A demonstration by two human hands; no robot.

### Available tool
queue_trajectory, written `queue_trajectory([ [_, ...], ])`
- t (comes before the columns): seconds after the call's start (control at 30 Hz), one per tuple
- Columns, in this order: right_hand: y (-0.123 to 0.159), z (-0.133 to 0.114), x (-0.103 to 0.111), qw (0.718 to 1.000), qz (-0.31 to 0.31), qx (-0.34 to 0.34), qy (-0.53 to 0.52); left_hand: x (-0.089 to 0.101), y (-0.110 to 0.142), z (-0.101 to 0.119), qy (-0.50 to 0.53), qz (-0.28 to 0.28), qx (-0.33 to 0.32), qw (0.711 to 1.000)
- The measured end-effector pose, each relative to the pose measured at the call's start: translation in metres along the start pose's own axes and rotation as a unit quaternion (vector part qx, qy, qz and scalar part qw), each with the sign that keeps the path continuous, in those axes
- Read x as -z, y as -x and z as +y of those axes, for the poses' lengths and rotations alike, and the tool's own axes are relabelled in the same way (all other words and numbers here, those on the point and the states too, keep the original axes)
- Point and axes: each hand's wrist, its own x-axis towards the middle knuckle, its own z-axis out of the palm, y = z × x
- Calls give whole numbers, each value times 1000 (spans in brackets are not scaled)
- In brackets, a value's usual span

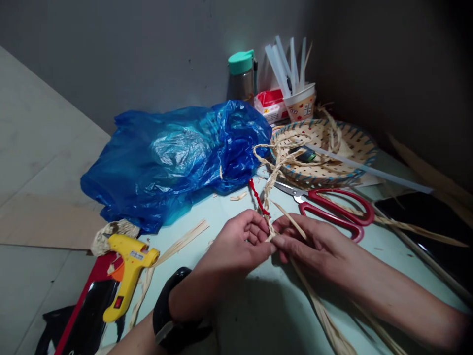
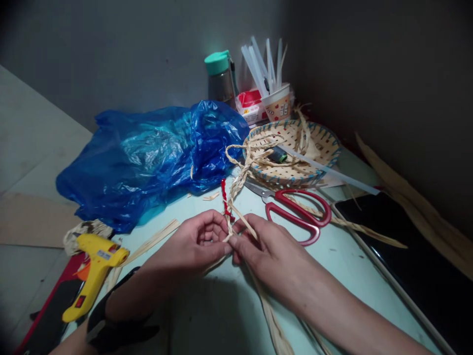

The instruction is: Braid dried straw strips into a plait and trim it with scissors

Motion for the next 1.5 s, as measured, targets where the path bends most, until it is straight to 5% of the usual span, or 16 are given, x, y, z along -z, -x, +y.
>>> queue_trajectory([
  [0.27, 0, 7, -1, 995, 54, -6, 84, 1, 2, -2, -53, -8, 13, 998],
  [0.43, 2, 2, 4, 991, 19, 14, 129, 11, 12, 14, -136, -26, 26, 990],
  [0.63, 5, 0, 0, 997, 40, 15, 72, 10, 27, 33, -269, 31, -63, 961],
  [0.73, 5, 0, -4, 999, 43, 22, 3, -12, 36, 24, -380, 88, -123, 913],
  [0.9, 9, -4, -4, 988, -15, -22, -153, -48, 55, -10, -600, 178, -240, 742],
  [0.97, 11, -7, -3, 985, -30, -40, -167, -51, 62, -17, -637, 128, -225, 726],
  [1.07, 14, -11, -3, 983, -34, -46, -172, -40, 68, -14, -580, 82, -192, 787],
  [1.23, 15, -13, -4, 976, -46, -51, -207, -14, 57, -1, -237, 183, -141, 944],
  [1.3, 14, -14, -4, 975, -69, -33, -210, -10, 47, -2, -66, 88, -90, 990],
  [1.4, 13, -13, -2, 983, -86, -6, -161, -9, 35, -10, 112, -34, -20, 993],
  [1.5, 15, -12, 0, 998, -47, 39, -22, -8, 31, -16, 146, -13, -1, 989],
])
